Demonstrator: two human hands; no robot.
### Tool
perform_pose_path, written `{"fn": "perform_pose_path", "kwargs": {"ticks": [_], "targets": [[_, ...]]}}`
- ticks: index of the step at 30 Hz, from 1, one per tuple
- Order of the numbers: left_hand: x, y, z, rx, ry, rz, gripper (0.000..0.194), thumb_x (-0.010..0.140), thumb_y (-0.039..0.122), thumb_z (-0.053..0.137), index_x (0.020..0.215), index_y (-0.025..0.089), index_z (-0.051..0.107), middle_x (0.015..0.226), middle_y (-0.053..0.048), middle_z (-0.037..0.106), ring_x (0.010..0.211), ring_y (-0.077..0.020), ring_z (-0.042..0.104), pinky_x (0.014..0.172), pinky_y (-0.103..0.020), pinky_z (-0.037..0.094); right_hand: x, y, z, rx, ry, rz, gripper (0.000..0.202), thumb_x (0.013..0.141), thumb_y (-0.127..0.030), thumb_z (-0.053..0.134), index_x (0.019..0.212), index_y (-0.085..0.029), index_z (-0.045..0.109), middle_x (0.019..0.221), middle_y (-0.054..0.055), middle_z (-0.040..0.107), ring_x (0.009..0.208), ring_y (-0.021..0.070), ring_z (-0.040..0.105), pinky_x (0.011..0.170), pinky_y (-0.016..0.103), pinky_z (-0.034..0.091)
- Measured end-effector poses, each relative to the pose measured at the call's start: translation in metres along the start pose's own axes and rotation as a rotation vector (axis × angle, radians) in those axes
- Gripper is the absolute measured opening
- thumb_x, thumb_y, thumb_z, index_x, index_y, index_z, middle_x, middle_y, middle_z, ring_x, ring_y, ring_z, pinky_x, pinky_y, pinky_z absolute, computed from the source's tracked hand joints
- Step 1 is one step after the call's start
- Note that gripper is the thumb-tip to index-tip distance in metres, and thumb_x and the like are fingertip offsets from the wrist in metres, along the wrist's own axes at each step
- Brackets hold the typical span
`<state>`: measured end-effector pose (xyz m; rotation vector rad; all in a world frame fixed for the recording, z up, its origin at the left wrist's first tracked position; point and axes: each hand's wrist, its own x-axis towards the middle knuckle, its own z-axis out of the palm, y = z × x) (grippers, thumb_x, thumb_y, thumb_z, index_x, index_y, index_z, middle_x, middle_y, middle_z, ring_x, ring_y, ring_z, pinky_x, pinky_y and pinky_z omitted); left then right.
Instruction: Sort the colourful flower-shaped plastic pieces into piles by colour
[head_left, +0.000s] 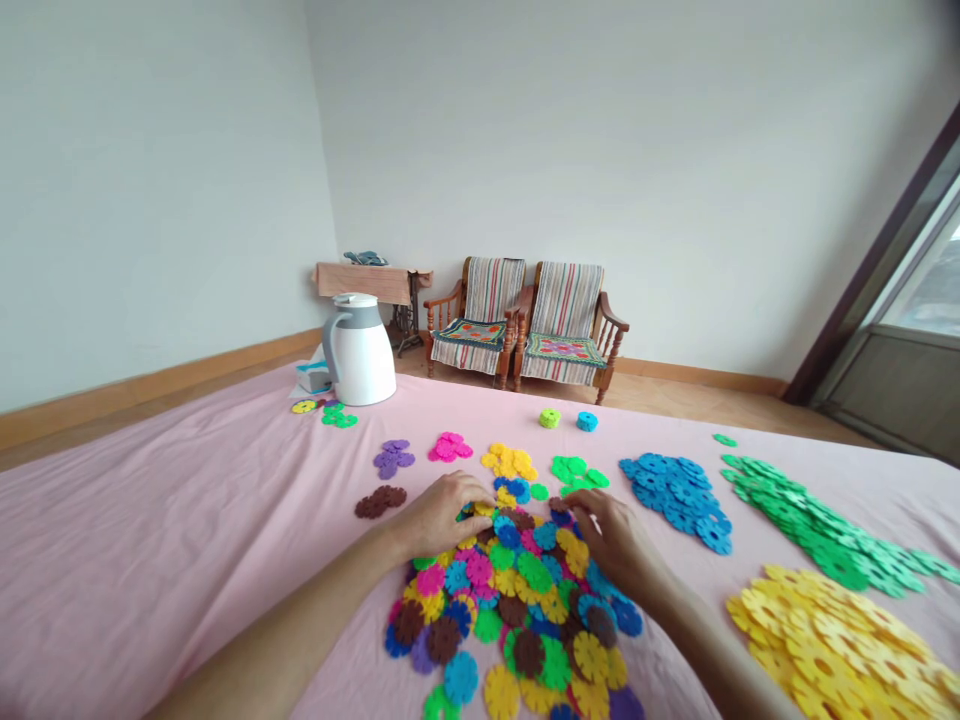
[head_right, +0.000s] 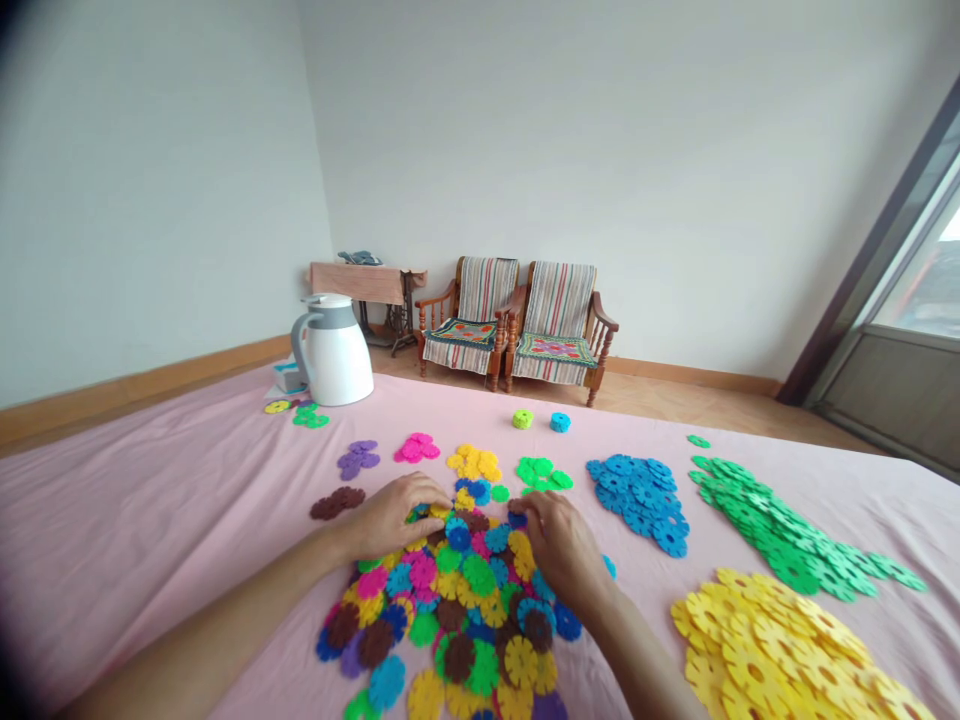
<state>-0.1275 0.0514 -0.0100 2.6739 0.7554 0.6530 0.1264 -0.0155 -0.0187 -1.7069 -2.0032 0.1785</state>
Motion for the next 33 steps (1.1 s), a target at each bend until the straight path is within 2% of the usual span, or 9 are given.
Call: {"fn": "perform_pose_path", "kwargs": {"ticks": [2,4,8,13,16,23,28,31,33], "targets": [[0.0,0.001,0.0,-0.006,0.0,-0.004,0.021,0.083,0.031,0.056,0.098,0.019,0.066,0.097,-0.004,0.067,0.093,-0.0177,0.057,0.086,-0.03,0.041,0.001,-0.008,0.006,-0.007,0.019,-0.104,0.036,0.09,-0.028,0.031,0.117,-0.021,0.053,0.113,0.007,0.063,0.11,0.0212,0.051,0.09,0.037,0.037],[0.0,0.002,-0.001,-0.003,0.0,-0.014,0.022,0.083,0.032,0.056,0.099,0.02,0.066,0.097,-0.005,0.067,0.093,-0.0181,0.057,0.087,-0.03,0.041,0.001,-0.015,0.011,-0.05,0.009,-0.178,0.04,0.092,-0.03,0.029,0.128,-0.021,0.043,0.121,0.008,0.059,0.121,0.0228,0.043,0.097,0.044,0.03],[0.0,0.004,-0.001,0.009,0.0,-0.028,0.023,0.083,0.032,0.056,0.099,0.02,0.065,0.098,-0.005,0.066,0.093,-0.0191,0.057,0.087,-0.031,0.042,0.002,-0.021,0.017,-0.135,0.02,-0.257,0.042,0.093,-0.029,0.026,0.134,-0.022,0.035,0.116,0.007,0.062,0.126,0.0225,0.037,0.103,0.053,0.021],[0.0,0.002,0.0,0.011,0.0,-0.023,0.023,0.083,0.032,0.056,0.1,0.02,0.065,0.097,-0.005,0.066,0.093,-0.0188,0.057,0.087,-0.031,0.042,0.005,-0.008,0.016,-0.204,0.097,-0.226,0.041,0.092,-0.029,0.03,0.131,-0.02,0.038,0.111,0.008,0.065,0.124,0.0234,0.041,0.104,0.053,0.017],[0.0,0.002,0.0,0.005,0.002,-0.022,0.022,0.083,0.032,0.056,0.099,0.02,0.065,0.097,-0.005,0.066,0.093,-0.0186,0.057,0.086,-0.031,0.042,0.007,-0.002,0.013,-0.172,0.113,-0.197,0.039,0.092,-0.027,0.029,0.13,-0.019,0.038,0.115,0.008,0.063,0.125,0.0228,0.04,0.102,0.052,0.02],[-0.001,0.002,0.0,-0.026,0.007,-0.024,0.022,0.082,0.03,0.057,0.1,0.02,0.065,0.098,-0.004,0.066,0.095,-0.0182,0.056,0.088,-0.031,0.041,0.005,-0.018,0.015,-0.082,0.026,-0.3,0.041,0.093,-0.025,0.026,0.133,-0.024,0.033,0.113,0.007,0.064,0.118,0.0195,0.046,0.1,0.048,0.025],[0.0,0.003,-0.001,-0.012,-0.004,-0.027,0.022,0.083,0.032,0.056,0.099,0.02,0.065,0.098,-0.005,0.066,0.095,-0.0188,0.056,0.088,-0.031,0.041,0.005,-0.009,0.019,-0.154,0.085,-0.214,0.042,0.092,-0.026,0.027,0.133,-0.019,0.033,0.113,0.01,0.063,0.119,0.0229,0.045,0.1,0.049,0.023],[0.0,0.003,-0.001,0.0,-0.017,-0.029,0.022,0.083,0.032,0.055,0.1,0.019,0.065,0.098,-0.005,0.066,0.094,-0.0188,0.056,0.087,-0.031,0.041,0.008,0.006,0.015,-0.186,0.164,-0.088,0.039,0.09,-0.027,0.03,0.127,-0.019,0.04,0.112,0.011,0.063,0.116,0.024,0.048,0.096,0.048,0.028],[0.0,0.002,-0.001,0.0,-0.017,-0.027,0.022,0.083,0.032,0.055,0.1,0.02,0.065,0.098,-0.005,0.066,0.093,-0.0187,0.056,0.087,-0.031,0.041,0.01,0.013,0.011,-0.153,0.187,-0.005,0.036,0.089,-0.024,0.031,0.121,-0.019,0.045,0.108,0.01,0.065,0.107,0.0227,0.055,0.091,0.043,0.035]]}}
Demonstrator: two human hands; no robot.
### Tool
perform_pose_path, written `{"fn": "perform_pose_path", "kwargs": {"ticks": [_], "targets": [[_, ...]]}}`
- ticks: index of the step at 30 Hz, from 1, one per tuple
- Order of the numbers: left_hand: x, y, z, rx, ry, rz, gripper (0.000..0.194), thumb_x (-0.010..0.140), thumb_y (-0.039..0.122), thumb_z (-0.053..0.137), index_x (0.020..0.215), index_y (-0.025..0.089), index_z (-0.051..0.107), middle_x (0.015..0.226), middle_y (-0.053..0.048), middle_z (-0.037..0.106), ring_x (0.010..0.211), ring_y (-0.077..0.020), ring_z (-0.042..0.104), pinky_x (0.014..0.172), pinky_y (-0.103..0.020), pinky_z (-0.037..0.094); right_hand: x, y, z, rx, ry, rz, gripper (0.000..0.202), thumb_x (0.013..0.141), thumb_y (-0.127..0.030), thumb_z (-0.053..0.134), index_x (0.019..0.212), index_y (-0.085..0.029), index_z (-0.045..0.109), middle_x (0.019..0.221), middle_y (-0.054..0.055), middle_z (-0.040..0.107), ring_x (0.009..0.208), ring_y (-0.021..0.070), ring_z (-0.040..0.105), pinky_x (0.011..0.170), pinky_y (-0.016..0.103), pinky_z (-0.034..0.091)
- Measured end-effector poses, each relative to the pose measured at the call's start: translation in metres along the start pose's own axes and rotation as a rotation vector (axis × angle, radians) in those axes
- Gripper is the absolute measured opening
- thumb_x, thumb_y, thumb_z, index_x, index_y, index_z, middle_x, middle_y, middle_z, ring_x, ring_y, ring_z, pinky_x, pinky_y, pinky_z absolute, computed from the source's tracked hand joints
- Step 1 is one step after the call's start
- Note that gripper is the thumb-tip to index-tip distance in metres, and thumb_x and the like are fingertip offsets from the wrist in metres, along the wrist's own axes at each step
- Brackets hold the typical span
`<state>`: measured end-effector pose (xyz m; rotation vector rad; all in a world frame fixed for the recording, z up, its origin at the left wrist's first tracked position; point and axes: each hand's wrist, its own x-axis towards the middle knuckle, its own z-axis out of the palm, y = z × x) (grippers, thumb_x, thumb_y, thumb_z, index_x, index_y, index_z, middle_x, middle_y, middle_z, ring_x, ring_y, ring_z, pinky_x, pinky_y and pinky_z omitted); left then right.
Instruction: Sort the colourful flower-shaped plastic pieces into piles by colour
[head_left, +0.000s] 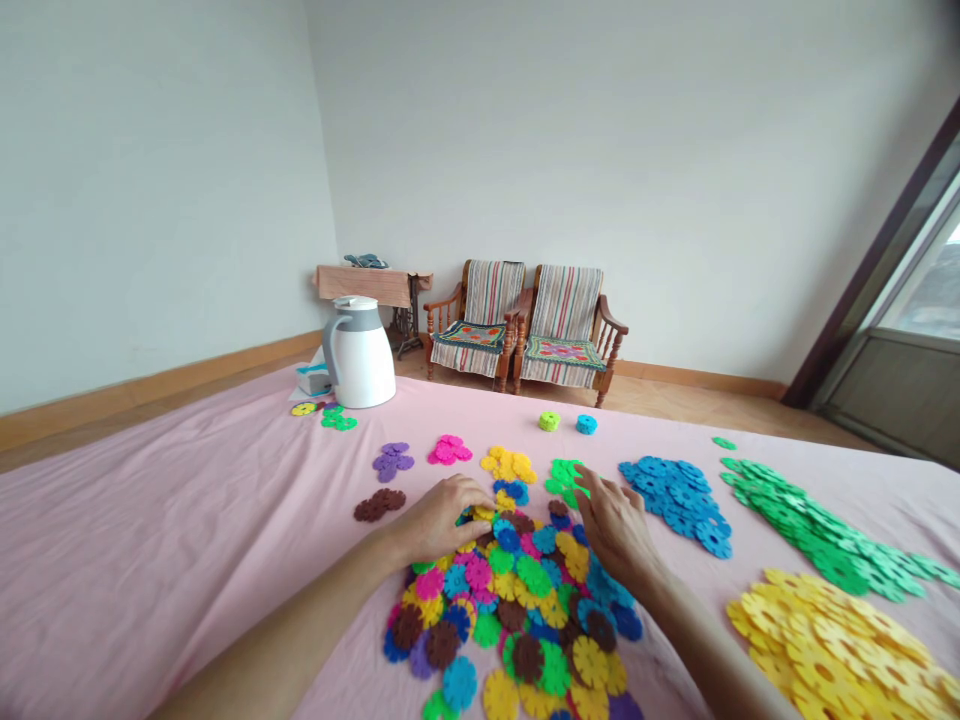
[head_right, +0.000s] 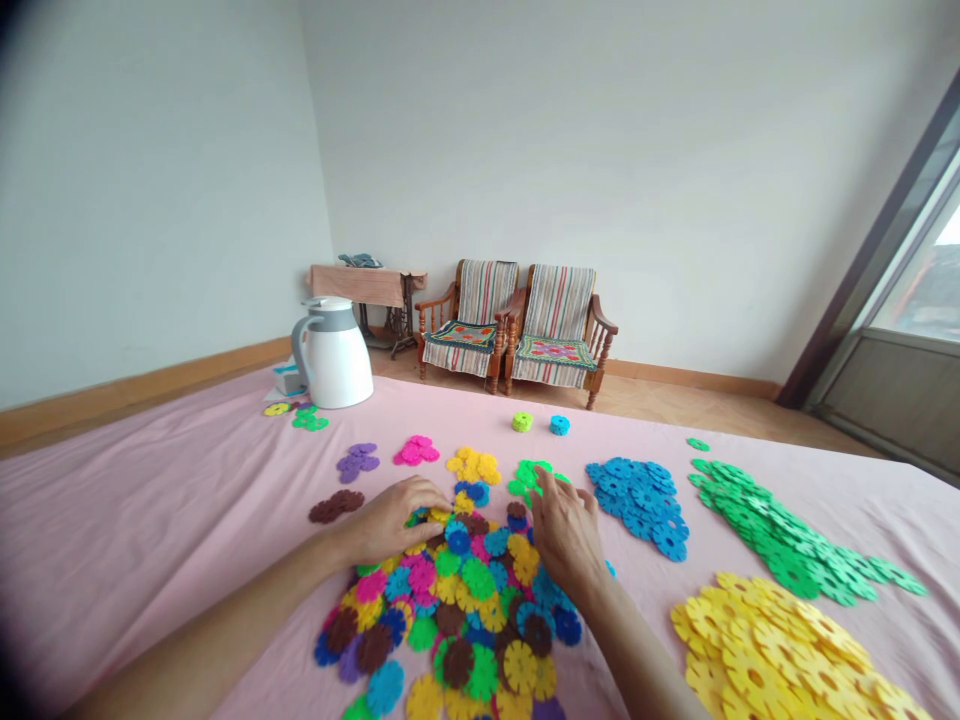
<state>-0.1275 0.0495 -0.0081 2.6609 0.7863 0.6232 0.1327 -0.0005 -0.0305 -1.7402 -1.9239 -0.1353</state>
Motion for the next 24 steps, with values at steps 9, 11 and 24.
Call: {"fn": "perform_pose_path", "kwargs": {"ticks": [9,11,24], "targets": [[-0.001,-0.002,0.001,0.0,-0.001,0.001,0.022,0.083,0.032,0.056,0.1,0.02,0.065,0.099,-0.005,0.066,0.095,-0.0189,0.056,0.088,-0.031,0.041,0.003,0.013,0.011,0.182,-0.083,0.061,0.031,0.082,-0.011,0.029,0.102,-0.016,0.051,0.095,0.008,0.068,0.087,0.018,0.063,0.074,0.029,0.045],[-0.001,-0.002,0.001,-0.005,0.0,0.002,0.022,0.083,0.031,0.055,0.1,0.02,0.064,0.099,-0.005,0.066,0.095,-0.0186,0.056,0.089,-0.031,0.041,0.004,0.014,0.014,0.188,-0.043,0.053,0.032,0.081,-0.01,0.028,0.104,-0.015,0.05,0.101,0.011,0.066,0.095,0.0195,0.061,0.079,0.031,0.045],[-0.001,-0.002,0.002,-0.001,0.005,0.003,0.021,0.083,0.029,0.056,0.1,0.02,0.065,0.099,-0.005,0.066,0.095,-0.0187,0.056,0.088,-0.031,0.041,0.0,0.001,0.018,0.105,-0.087,0.004,0.036,0.089,-0.022,0.027,0.118,-0.017,0.047,0.111,0.011,0.063,0.105,0.023,0.056,0.089,0.042,0.039]]}}
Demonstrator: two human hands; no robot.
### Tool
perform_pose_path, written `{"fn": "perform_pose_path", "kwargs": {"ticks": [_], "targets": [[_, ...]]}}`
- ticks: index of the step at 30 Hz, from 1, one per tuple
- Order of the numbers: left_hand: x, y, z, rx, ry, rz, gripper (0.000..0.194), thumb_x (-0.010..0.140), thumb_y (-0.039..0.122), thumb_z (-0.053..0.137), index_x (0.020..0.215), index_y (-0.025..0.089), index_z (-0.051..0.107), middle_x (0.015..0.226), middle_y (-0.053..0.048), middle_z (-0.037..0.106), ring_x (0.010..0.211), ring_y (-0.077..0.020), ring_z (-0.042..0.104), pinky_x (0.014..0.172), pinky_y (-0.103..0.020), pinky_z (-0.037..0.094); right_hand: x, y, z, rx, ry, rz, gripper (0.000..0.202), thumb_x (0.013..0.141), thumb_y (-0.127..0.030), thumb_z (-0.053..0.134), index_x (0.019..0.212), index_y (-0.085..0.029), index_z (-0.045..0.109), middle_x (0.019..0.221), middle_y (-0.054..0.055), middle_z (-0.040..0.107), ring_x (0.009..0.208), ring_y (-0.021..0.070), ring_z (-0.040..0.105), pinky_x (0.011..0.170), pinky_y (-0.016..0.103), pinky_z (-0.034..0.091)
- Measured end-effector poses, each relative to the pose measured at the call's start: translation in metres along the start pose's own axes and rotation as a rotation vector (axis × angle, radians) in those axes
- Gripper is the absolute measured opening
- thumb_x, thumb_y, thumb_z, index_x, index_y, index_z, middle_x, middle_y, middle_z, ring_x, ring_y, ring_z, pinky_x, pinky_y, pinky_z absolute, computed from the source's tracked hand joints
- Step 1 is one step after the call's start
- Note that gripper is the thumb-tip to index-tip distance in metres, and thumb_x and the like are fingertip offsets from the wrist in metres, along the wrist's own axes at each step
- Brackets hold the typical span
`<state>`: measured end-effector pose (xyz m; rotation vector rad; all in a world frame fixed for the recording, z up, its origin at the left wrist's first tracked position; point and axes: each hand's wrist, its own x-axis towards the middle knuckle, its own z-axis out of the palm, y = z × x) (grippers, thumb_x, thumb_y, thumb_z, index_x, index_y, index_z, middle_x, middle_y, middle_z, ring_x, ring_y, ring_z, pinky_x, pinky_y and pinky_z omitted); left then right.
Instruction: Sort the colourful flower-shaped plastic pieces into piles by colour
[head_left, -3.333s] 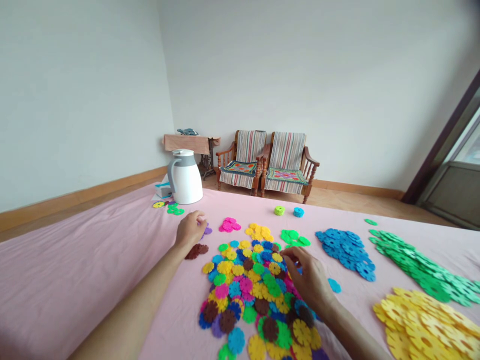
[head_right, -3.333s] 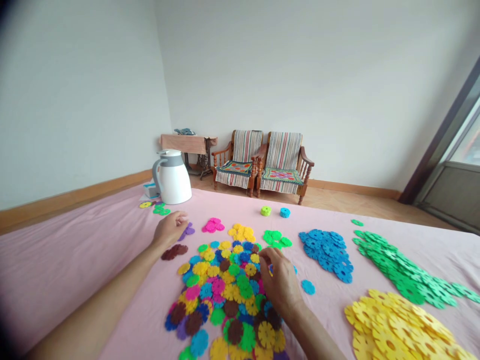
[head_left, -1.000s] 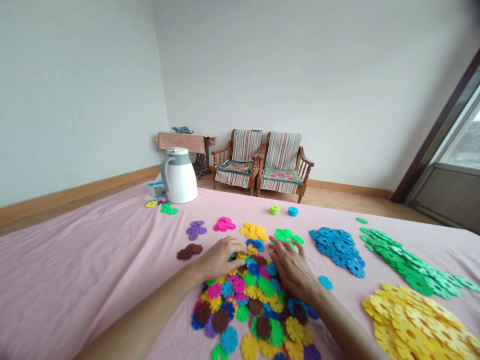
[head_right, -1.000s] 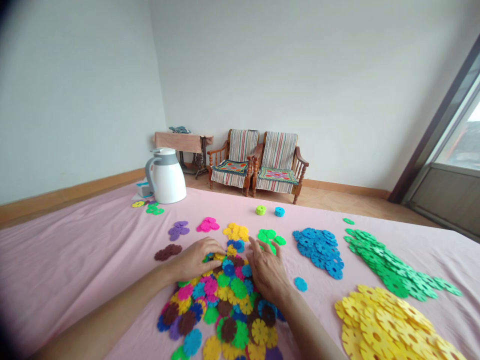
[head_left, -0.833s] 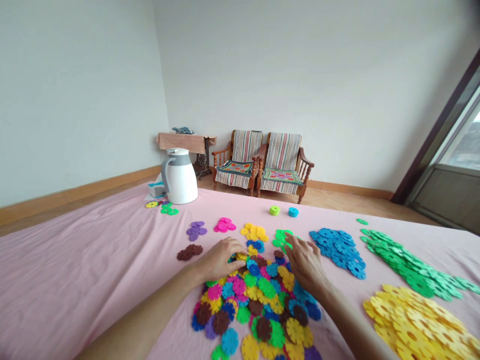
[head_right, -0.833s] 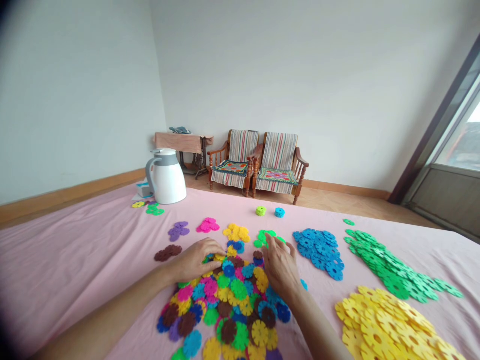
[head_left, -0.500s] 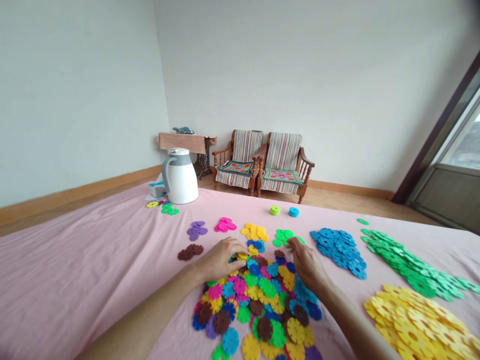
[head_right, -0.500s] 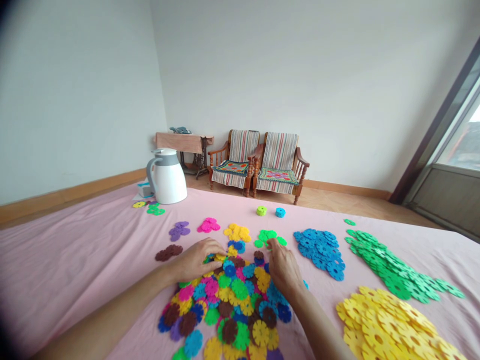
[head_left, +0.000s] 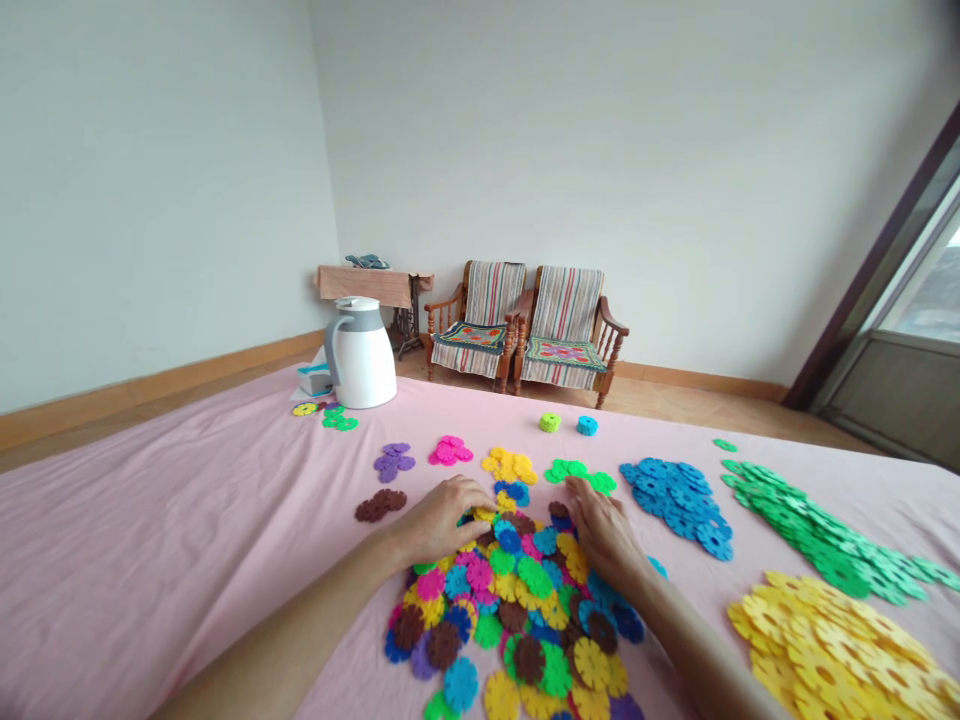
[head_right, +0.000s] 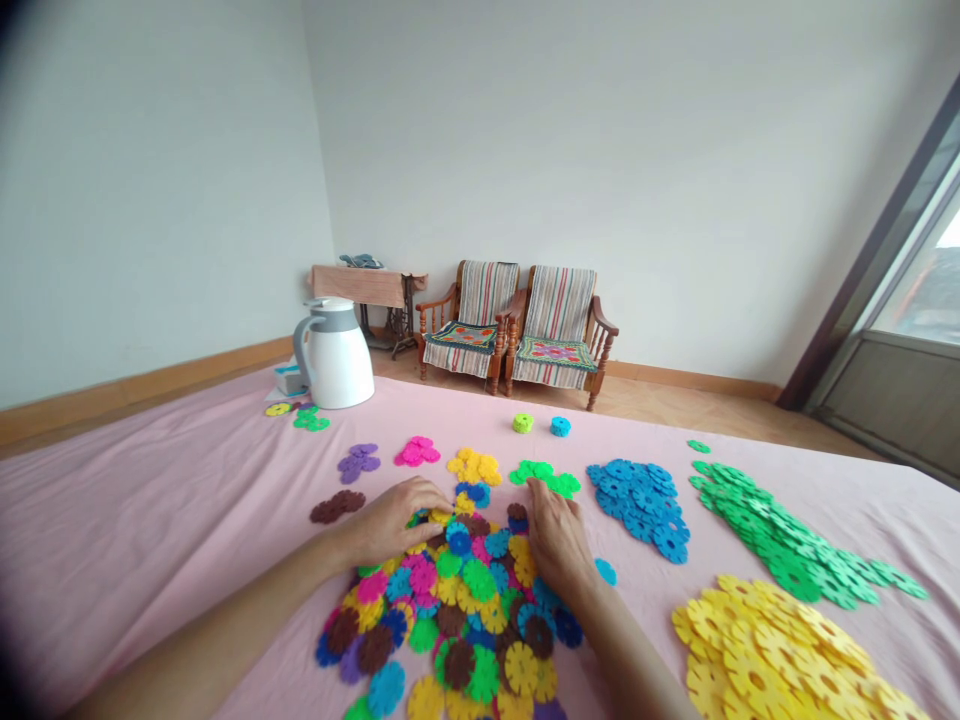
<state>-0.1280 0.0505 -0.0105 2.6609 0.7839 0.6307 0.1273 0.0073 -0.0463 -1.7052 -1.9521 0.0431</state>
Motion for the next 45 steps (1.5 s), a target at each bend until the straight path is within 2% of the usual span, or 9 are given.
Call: {"fn": "perform_pose_path", "kwargs": {"ticks": [4,8,11,14,21,25,32,38,45], "targets": [[0.001,0.002,-0.001,0.01,-0.003,-0.002,0.019,0.084,0.028,0.054,0.096,0.019,0.066,0.095,-0.005,0.067,0.091,-0.0182,0.057,0.086,-0.03,0.041,-0.003,-0.015,-0.004,0.087,-0.03,-0.042,0.032,0.086,-0.022,0.034,0.111,-0.018,0.054,0.105,0.009,0.065,0.1,0.0211,0.057,0.087,0.037,0.042],[0.001,0.003,-0.003,0.011,0.005,-0.003,0.017,0.085,0.026,0.053,0.093,0.019,0.066,0.092,-0.004,0.067,0.09,-0.0175,0.057,0.084,-0.028,0.041,-0.011,-0.035,-0.011,0.239,-0.081,-0.084,0.039,0.074,-0.016,0.045,0.112,-0.017,0.054,0.1,0.007,0.066,0.096,0.0194,0.058,0.087,0.034,0.043],[0.002,0.004,-0.005,0.007,0.007,-0.019,0.017,0.086,0.025,0.052,0.09,0.019,0.067,0.089,-0.003,0.068,0.087,-0.0166,0.058,0.081,-0.027,0.042,-0.014,-0.041,-0.017,0.41,-0.169,-0.085,0.041,0.072,-0.013,0.043,0.111,-0.02,0.055,0.094,0.003,0.067,0.086,0.0163,0.061,0.077,0.03,0.048],[0.003,0.004,-0.007,-0.002,0.021,-0.061,0.018,0.086,0.024,0.05,0.087,0.018,0.067,0.086,-0.003,0.068,0.083,-0.0161,0.059,0.077,-0.025,0.042,-0.014,-0.038,-0.021,0.505,-0.195,-0.063,0.035,0.075,-0.016,0.041,0.104,-0.021,0.059,0.088,0.002,0.069,0.076,0.0156,0.063,0.069,0.029,0.049],[0.003,0.004,-0.009,-0.117,0.087,-0.18,0.022,0.083,0.021,0.049,0.095,0.019,0.067,0.089,-0.002,0.069,0.08,-0.0145,0.061,0.074,-0.022,0.042,-0.007,-0.018,-0.022,0.567,-0.003,0.117,0.026,0.075,-0.019,0.041,0.094,-0.015,0.059,0.077,0.005,0.069,0.071,0.0167,0.064,0.068,0.03,0.049],[0.003,0.003,-0.007,-0.155,0.109,-0.213,0.024,0.082,0.021,0.049,0.099,0.018,0.066,0.082,-0.001,0.068,0.074,-0.0134,0.059,0.07,-0.022,0.042,-0.006,-0.011,-0.025,0.612,-0.022,0.177,0.026,0.074,-0.02,0.041,0.092,-0.015,0.06,0.075,0.004,0.068,0.069,0.0166,0.065,0.065,0.029,0.05],[0.005,0.002,-0.006,-0.25,0.109,-0.191,0.022,0.085,0.024,0.045,0.084,0.014,0.065,0.077,-0.001,0.065,0.071,-0.0125,0.057,0.066,-0.02,0.041,-0.01,-0.016,-0.024,0.466,0.014,0.126,0.023,0.078,-0.026,0.043,0.09,-0.018,0.061,0.08,0.004,0.069,0.073,0.0174,0.063,0.069,0.03,0.048],[0.005,0.005,-0.009,-0.243,0.04,-0.247,0.027,0.088,0.035,0.041,0.074,0.015,0.052,0.055,0.005,0.048,0.05,-0.0088,0.046,0.051,-0.019,0.033,-0.012,-0.024,-0.023,0.376,0.015,0.082,0.024,0.08,-0.027,0.041,0.09,-0.019,0.062,0.08,0.003,0.068,0.071,0.0168,0.062,0.067,0.03,0.046],[0.003,0.006,-0.009,-0.186,0.025,-0.141,0.022,0.089,0.028,0.041,0.076,0.015,0.054,0.065,0.004,0.052,0.061,-0.0095,0.047,0.058,-0.019,0.034,-0.015,-0.021,-0.018,0.268,-0.027,0.02,0.021,0.076,-0.025,0.049,0.091,-0.018,0.061,0.084,0.005,0.066,0.077,0.0175,0.06,0.07,0.03,0.045]]}}
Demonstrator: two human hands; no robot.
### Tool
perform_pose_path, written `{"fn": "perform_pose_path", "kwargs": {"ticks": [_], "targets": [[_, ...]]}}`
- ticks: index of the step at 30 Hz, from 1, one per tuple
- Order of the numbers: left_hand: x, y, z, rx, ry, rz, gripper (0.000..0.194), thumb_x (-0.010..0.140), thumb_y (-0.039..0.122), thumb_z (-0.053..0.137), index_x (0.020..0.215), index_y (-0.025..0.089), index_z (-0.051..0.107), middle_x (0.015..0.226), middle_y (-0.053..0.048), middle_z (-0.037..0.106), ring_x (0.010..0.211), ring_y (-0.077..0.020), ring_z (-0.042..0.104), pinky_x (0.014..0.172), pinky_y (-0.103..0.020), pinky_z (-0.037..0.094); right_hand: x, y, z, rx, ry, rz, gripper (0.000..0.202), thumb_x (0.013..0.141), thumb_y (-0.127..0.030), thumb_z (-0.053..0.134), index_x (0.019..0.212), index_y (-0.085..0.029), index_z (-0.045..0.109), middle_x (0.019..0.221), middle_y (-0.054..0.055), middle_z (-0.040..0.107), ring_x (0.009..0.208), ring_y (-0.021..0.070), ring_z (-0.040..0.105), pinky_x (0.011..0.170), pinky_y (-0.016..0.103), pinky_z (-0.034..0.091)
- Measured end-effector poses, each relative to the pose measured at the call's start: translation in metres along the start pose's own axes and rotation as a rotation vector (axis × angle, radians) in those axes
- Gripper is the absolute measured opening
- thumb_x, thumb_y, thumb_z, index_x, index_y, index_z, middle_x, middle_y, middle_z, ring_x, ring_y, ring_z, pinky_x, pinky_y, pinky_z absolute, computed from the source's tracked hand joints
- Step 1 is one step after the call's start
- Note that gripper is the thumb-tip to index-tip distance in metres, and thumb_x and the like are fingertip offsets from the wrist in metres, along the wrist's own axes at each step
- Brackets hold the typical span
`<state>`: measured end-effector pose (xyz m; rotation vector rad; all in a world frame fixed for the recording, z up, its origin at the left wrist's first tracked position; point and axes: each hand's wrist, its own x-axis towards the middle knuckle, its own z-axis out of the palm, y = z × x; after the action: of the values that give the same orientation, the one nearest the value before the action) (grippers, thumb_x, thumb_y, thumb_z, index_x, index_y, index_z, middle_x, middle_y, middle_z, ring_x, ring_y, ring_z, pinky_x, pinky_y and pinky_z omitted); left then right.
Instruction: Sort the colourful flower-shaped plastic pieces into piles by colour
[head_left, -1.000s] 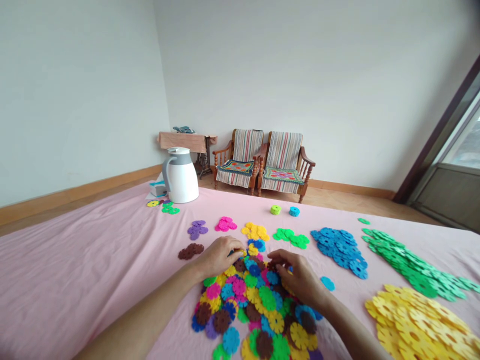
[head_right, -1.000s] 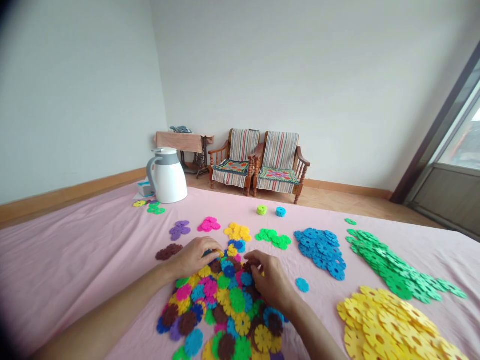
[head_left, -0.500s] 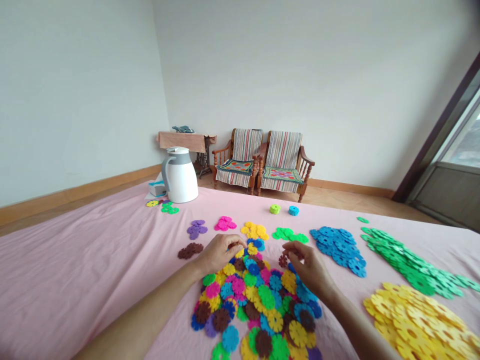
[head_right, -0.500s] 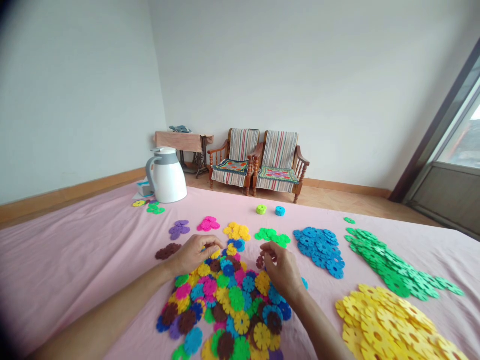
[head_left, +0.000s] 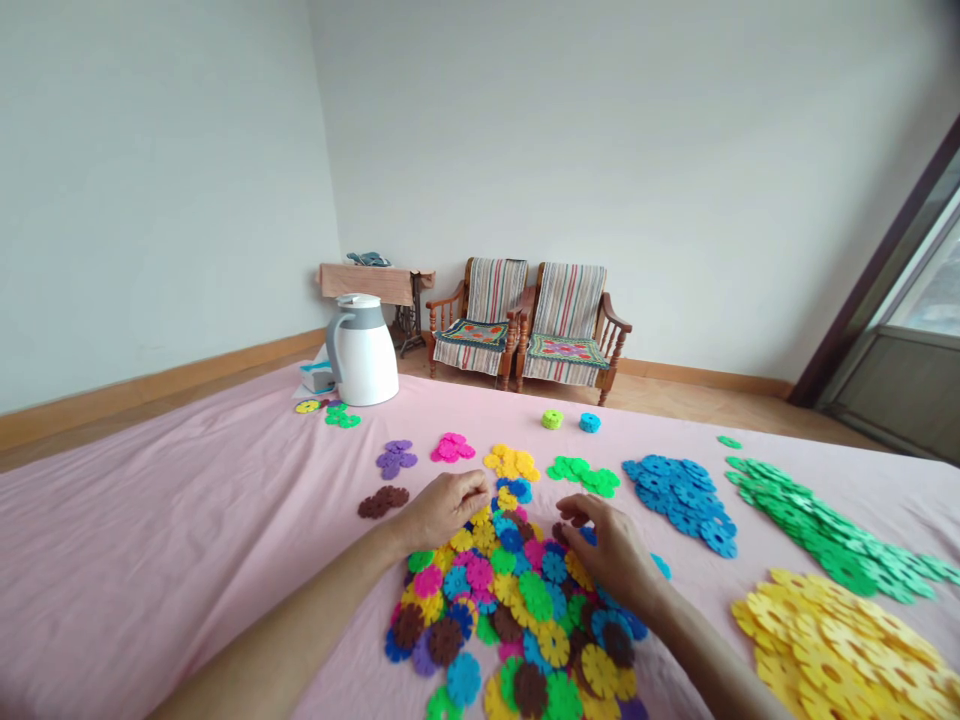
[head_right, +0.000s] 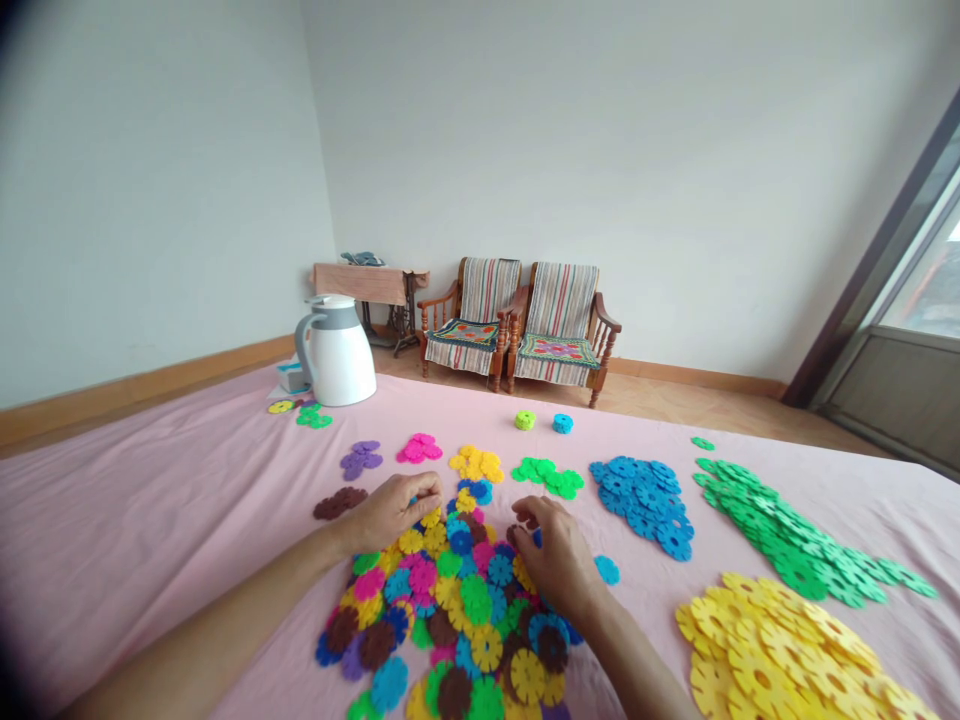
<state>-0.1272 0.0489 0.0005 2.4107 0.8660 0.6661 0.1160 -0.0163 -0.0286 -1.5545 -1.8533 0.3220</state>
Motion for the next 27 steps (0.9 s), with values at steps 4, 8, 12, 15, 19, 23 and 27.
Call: {"fn": "perform_pose_path", "kwargs": {"ticks": [4,8,12,15,19,23,27], "targets": [[0.0005,-0.0004,0.0004,0.055,-0.038,0.061,0.021,0.086,0.026,0.048,0.073,0.014,0.059,0.071,0.0,0.058,0.069,-0.0114,0.051,0.065,-0.02,0.037,-0.0012,0.004,0.0017,-0.108,-0.039,-0.017,0.019,0.075,-0.025,0.051,0.089,-0.019,0.062,0.084,0.006,0.063,0.082,0.0197,0.057,0.075,0.032,0.042],[-0.0001,0.0022,0.001,0.065,-0.045,0.119,0.022,0.086,0.026,0.05,0.074,0.015,0.064,0.074,-0.002,0.062,0.073,-0.0126,0.054,0.07,-0.021,0.039,-0.0001,0.0033,0.0011,-0.135,-0.081,0.028,0.018,0.074,-0.025,0.053,0.088,-0.02,0.063,0.08,0.004,0.062,0.08,0.0193,0.056,0.073,0.031,0.041],[-0.0009,0.0054,0.0017,0.083,-0.02,0.109,0.02,0.085,0.026,0.051,0.076,0.015,0.065,0.075,-0.002,0.063,0.073,-0.0124,0.055,0.07,-0.021,0.039,-0.0001,0.0009,-0.0013,-0.149,-0.121,0.057,0.018,0.074,-0.023,0.051,0.086,-0.021,0.064,0.08,0.004,0.06,0.079,0.018,0.056,0.07,0.029,0.04],[-0.001,0.0064,0.0023,0.098,-0.024,0.112,0.021,0.085,0.026,0.051,0.074,0.015,0.065,0.073,-0.002,0.062,0.072,-0.0122,0.055,0.068,-0.021,0.039,-0.0008,0.0008,-0.0036,-0.171,-0.116,0.057,0.017,0.074,-0.02,0.05,0.084,-0.021,0.064,0.086,0.005,0.059,0.083,0.0184,0.055,0.072,0.028,0.039],[-0.001,0.0066,0.0034,0.111,-0.016,0.109,0.021,0.085,0.026,0.051,0.072,0.015,0.064,0.072,-0.001,0.062,0.072,-0.0122,0.054,0.067,-0.021,0.038,-0.001,0.0013,-0.0032,-0.134,-0.124,0.067,0.012,0.073,-0.021,0.051,0.078,-0.02,0.062,0.084,0.005,0.06,0.082,0.0177,0.055,0.072,0.029,0.04],[-0.0013,0.0069,0.0045,0.113,-0.005,0.105,0.022,0.085,0.026,0.051,0.071,0.016,0.064,0.071,-0.002,0.061,0.071,-0.0126,0.054,0.067,-0.021,0.038,-0.0008,0.0006,0.002,-0.101,-0.106,0.033,0.021,0.072,-0.029,0.056,0.091,-0.021,0.062,0.086,0.005,0.059,0.082,0.0188,0.055,0.073,0.031,0.04],[-0.0013,0.0085,0.0042,0.104,-0.01,0.102,0.022,0.085,0.026,0.051,0.071,0.016,0.064,0.071,-0.002,0.061,0.071,-0.0131,0.054,0.066,-0.022,0.039,0.0001,-0.0007,0.0044,-0.085,-0.111,0.016,0.009,0.071,-0.024,0.056,0.078,-0.02,0.061,0.079,0.003,0.059,0.079,0.0181,0.054,0.07,0.03,0.04]]}}
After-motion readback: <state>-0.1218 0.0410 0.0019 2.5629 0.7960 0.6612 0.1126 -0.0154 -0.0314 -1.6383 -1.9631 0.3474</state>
